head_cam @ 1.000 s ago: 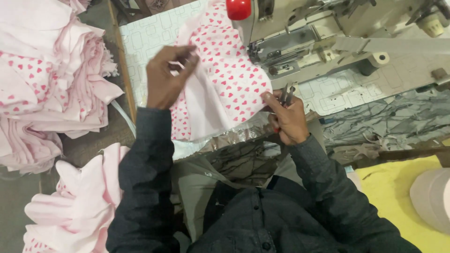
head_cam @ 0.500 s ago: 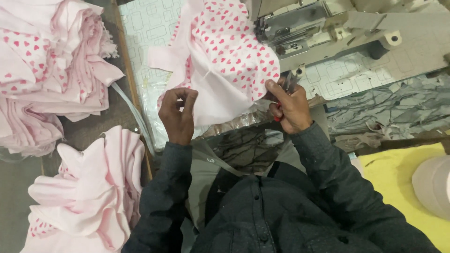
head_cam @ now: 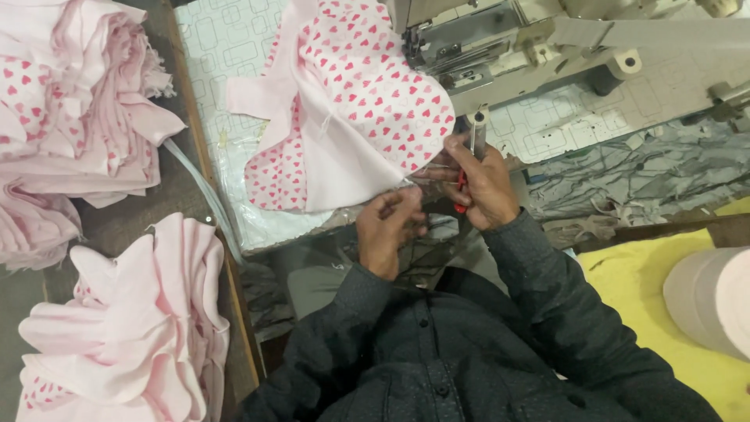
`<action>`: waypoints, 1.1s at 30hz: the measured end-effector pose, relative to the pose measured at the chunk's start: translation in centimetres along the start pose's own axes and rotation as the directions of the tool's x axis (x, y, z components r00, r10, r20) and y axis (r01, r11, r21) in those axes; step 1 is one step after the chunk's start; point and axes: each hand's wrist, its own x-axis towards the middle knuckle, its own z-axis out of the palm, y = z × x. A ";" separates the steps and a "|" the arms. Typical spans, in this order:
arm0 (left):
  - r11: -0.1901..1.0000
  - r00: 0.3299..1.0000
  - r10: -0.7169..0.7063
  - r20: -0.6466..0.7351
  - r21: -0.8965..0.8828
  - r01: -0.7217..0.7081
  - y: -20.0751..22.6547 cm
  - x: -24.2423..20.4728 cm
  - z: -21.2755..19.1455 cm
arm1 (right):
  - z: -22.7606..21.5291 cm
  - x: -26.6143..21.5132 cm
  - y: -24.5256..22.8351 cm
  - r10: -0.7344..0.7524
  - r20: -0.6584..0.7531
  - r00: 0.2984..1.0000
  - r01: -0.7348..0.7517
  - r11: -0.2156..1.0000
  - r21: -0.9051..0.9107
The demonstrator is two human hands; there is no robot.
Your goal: A worker inspects pink fabric garments and uses thread snips to trim excess threads at a sewing workstation.
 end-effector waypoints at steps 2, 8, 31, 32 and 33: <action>0.822 0.964 -0.227 0.136 -0.504 0.264 0.3 0.9 0.7 | -1.6 1.1 1.4 0.016 0.005 1.000 -0.016 1.000 -0.016; 0.809 0.977 -0.198 0.080 -0.550 0.209 -2.8 2.0 0.7 | -0.5 -1.0 -1.4 -0.034 0.026 0.999 0.040 0.939 -0.342; 0.976 0.991 0.127 -0.044 -0.174 -0.132 -1.7 -0.2 -2.4 | 0.3 -1.8 -0.3 -0.479 0.851 0.217 0.873 -0.296 -0.389; 0.974 0.990 0.135 -0.032 -0.181 -0.138 -2.0 -0.1 -2.3 | 0.1 -1.7 -0.2 -0.479 0.852 0.209 0.881 -0.285 -0.377; 0.973 0.990 0.135 -0.030 -0.182 -0.138 -2.1 -0.3 -2.4 | 0.1 -1.8 -0.2 -0.479 0.852 0.209 0.880 -0.287 -0.378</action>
